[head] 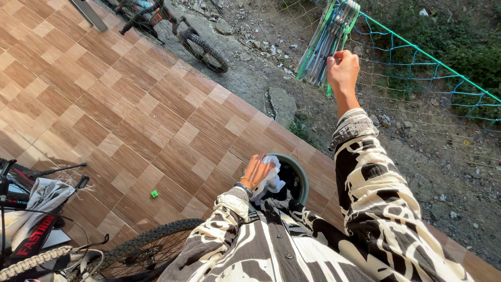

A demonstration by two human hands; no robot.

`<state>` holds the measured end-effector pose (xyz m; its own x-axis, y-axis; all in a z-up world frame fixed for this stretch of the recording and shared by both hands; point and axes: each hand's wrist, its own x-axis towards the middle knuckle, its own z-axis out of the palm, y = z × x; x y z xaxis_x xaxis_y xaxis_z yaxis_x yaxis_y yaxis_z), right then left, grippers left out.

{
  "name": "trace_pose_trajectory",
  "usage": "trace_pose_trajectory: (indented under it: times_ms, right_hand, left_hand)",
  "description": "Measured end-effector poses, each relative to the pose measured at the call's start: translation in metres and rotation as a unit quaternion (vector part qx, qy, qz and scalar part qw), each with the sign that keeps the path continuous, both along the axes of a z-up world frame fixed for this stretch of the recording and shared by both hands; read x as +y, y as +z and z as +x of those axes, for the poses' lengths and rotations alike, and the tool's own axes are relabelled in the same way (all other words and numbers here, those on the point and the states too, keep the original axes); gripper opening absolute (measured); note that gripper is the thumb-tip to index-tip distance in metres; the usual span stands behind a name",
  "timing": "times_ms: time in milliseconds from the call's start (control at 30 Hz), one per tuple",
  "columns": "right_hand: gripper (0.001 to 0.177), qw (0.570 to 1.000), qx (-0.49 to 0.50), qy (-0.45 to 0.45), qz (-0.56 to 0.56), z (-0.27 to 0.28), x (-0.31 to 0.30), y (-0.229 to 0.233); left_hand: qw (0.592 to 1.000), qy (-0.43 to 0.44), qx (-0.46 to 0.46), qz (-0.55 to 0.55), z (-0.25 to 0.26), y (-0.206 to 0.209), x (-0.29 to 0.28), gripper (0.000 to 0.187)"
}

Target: The person takes items of clothing from a bucket, attaches them to hangers, and hangs the hangers on a clothesline.

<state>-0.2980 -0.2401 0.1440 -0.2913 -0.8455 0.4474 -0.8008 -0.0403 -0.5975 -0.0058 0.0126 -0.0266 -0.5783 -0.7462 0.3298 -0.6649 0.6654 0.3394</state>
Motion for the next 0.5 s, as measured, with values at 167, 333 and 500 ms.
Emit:
trace_pose_trajectory:
  times_ms: [167,333,500]
  right_hand:
    - [0.021,0.993,-0.098,0.016,-0.055,0.008,0.021,0.030]
    - [0.020,0.978,-0.204,0.034,-0.003,0.010,0.072,0.063]
    - [0.018,0.957,-0.258,0.134,-0.013,0.000,0.104,0.071]
  left_hand:
    - [0.943,0.129,0.250,0.177,-0.006,0.004,-0.006,0.020]
    - [0.754,0.166,0.467,0.431,-0.017,0.011,-0.020,0.025]
    - [0.773,0.128,0.479,0.396,-0.024,-0.016,-0.033,0.022]
